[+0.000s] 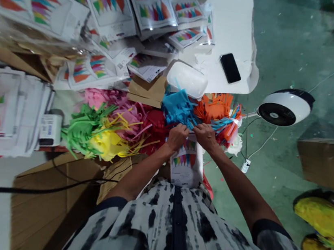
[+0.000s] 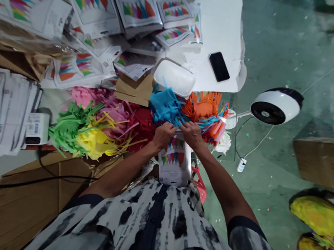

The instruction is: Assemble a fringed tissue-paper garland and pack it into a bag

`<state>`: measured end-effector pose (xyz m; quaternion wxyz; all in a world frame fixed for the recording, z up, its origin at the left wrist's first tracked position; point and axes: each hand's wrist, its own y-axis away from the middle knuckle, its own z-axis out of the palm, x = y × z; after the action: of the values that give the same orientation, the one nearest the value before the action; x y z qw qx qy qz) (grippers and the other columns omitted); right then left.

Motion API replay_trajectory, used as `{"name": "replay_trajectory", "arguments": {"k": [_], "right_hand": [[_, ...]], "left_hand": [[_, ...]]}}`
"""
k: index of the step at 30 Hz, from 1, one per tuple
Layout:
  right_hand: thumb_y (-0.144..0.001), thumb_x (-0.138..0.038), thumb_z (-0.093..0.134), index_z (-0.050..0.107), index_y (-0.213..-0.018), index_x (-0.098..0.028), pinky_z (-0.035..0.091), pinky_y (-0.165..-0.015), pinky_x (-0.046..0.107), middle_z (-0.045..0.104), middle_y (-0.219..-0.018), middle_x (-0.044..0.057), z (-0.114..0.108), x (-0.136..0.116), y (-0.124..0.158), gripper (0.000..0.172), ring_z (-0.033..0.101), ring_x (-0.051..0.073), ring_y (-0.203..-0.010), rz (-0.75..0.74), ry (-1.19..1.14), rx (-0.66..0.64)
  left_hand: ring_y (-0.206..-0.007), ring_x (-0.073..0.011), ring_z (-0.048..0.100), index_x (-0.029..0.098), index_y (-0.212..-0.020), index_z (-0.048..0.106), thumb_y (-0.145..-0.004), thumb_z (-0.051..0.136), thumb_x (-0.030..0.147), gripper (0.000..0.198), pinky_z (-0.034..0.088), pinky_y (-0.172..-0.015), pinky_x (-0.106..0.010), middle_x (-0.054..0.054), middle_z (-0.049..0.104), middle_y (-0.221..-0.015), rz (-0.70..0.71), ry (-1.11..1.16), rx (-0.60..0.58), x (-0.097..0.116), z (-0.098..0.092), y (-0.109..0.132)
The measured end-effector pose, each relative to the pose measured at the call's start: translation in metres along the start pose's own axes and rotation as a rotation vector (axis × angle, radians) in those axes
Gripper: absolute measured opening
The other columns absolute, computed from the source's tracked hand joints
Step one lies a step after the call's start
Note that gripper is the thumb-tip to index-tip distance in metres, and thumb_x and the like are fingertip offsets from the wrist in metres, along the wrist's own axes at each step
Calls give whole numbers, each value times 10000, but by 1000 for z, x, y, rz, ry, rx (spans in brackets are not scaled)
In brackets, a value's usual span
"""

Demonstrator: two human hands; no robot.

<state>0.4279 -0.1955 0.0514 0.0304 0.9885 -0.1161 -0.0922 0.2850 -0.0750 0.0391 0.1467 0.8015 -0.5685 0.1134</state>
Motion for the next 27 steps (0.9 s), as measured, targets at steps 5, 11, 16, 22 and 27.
{"name": "replay_trajectory", "arguments": {"k": [5,11,16,22,27], "right_hand": [[-1054,-184,469,760,-1169,-179,437,-840,379,760,-1064,137,18,-6,20,313,616,262,-996,-24,-17,64],[-1049,-206,440,618,-1457,-175,436,-1157,490,666,-1440,152,44,-25,54,446,589,295,-1330,45,-137,121],[-1062,-289,446,554,-1516,-160,297,-1259,595,585,-1542,156,44,-33,60,484,516,323,-1443,120,-188,140],[-1012,-215,479,545,-1497,-178,399,-1207,532,579,-1521,163,20,-33,73,491,511,300,-1420,259,-311,246],[-993,-320,510,512,-1490,-155,485,-1107,565,638,-1384,208,33,-68,111,523,576,332,-1303,524,-448,355]], "left_hand": [[-1181,-293,660,74,-1294,685,-1033,410,101,380,528,-976,-410,-190,730,-1204,38,16,-7,3,12,16],[-1601,-319,293,13,-1609,356,-1039,470,300,649,266,-1310,-492,-220,354,-1685,29,110,56,10,35,58],[-1629,-301,214,75,-1665,251,-1011,504,518,829,222,-1326,-498,-174,256,-1734,59,159,-6,6,34,65],[-1491,-308,444,145,-1580,448,-1047,459,323,563,352,-1235,-490,-160,490,-1615,5,138,27,6,16,50],[-1165,-279,636,195,-1450,602,-994,526,203,462,518,-965,-382,-142,681,-1254,-49,214,8,0,-9,28]]}}
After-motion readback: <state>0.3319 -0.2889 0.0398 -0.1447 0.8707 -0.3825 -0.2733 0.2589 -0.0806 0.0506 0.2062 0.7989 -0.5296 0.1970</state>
